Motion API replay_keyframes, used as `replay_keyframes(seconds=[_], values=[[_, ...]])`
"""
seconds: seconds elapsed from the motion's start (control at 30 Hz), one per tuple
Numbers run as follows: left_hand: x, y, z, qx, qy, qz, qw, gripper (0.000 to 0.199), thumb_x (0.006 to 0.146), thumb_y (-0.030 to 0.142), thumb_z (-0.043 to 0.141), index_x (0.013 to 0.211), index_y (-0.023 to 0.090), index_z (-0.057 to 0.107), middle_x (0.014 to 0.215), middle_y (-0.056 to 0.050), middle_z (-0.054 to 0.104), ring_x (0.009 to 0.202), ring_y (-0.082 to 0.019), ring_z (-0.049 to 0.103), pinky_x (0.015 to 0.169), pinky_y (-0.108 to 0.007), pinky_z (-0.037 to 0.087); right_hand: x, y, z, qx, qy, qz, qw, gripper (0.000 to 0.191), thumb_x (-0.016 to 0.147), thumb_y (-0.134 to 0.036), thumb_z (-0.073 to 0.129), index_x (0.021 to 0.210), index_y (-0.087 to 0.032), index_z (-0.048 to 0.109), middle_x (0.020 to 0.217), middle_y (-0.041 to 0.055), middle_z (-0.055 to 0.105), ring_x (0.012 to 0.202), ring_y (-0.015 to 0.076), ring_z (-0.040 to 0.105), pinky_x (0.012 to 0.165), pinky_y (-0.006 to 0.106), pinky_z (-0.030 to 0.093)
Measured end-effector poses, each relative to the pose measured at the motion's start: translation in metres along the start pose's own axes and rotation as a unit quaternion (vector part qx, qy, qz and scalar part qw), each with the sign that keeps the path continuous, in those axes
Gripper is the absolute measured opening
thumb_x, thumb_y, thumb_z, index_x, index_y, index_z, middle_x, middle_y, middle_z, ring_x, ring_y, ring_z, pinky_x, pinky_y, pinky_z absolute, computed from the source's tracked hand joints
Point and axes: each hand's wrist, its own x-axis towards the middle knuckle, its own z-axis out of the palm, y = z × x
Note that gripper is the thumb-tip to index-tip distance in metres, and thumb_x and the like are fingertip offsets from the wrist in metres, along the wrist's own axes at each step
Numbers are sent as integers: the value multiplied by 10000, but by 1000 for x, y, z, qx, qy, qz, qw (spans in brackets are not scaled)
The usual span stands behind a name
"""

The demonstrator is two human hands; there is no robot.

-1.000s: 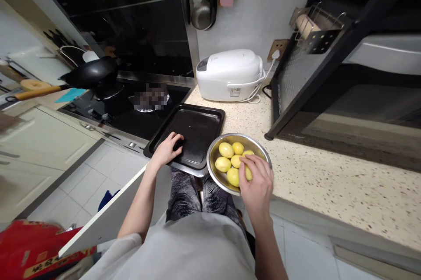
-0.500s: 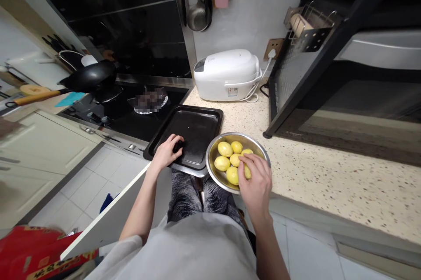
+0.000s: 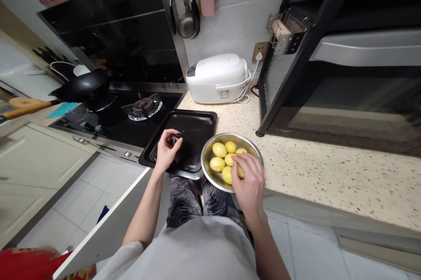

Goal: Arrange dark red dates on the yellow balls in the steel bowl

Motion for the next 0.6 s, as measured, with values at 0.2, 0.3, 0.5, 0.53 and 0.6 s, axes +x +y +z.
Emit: replay_keyframes(seconds=[0.2,0.3,0.5,0.53,0.6], values=[[-26,45,40,-338,-20,-193,921,377,766,338,850,986,234,562,962,9,598,606,-46,436,461,-130,270,5,-30,3,63,-15,-37,997,228,940,-62,627,1091,-212,709,1044,78,763,1042,243,687,979,458,564],[-43,61,56,-382,-37,-248,889,398,747,322,871,994,232,572,954,11,599,605,-36,432,456,-119,265,6,-45,6,89,-35,-42,995,259,939,-101,675,1173,-212,687,1083,79,761,1060,238,683,986,431,560],[-68,68,74,-387,-43,-283,876,401,757,358,864,997,240,566,911,34,582,643,-52,482,546,-147,408,1,-55,15,101,-51,-23,993,245,933,-220,731,1174,-224,686,1026,67,770,952,237,708,891,405,587],[-69,67,75,-384,-41,-294,874,400,759,369,860,991,242,561,912,35,582,642,-54,483,542,-149,403,0,-56,16,101,-48,-22,993,218,942,-207,713,1158,-229,688,1010,63,771,934,232,710,880,402,589],[-70,66,74,-374,-39,-314,872,397,763,383,852,984,247,552,921,34,586,642,-57,484,516,-146,371,-1,-56,16,102,-46,-23,993,187,959,-177,670,1135,-237,691,992,59,773,918,227,714,868,401,592]])
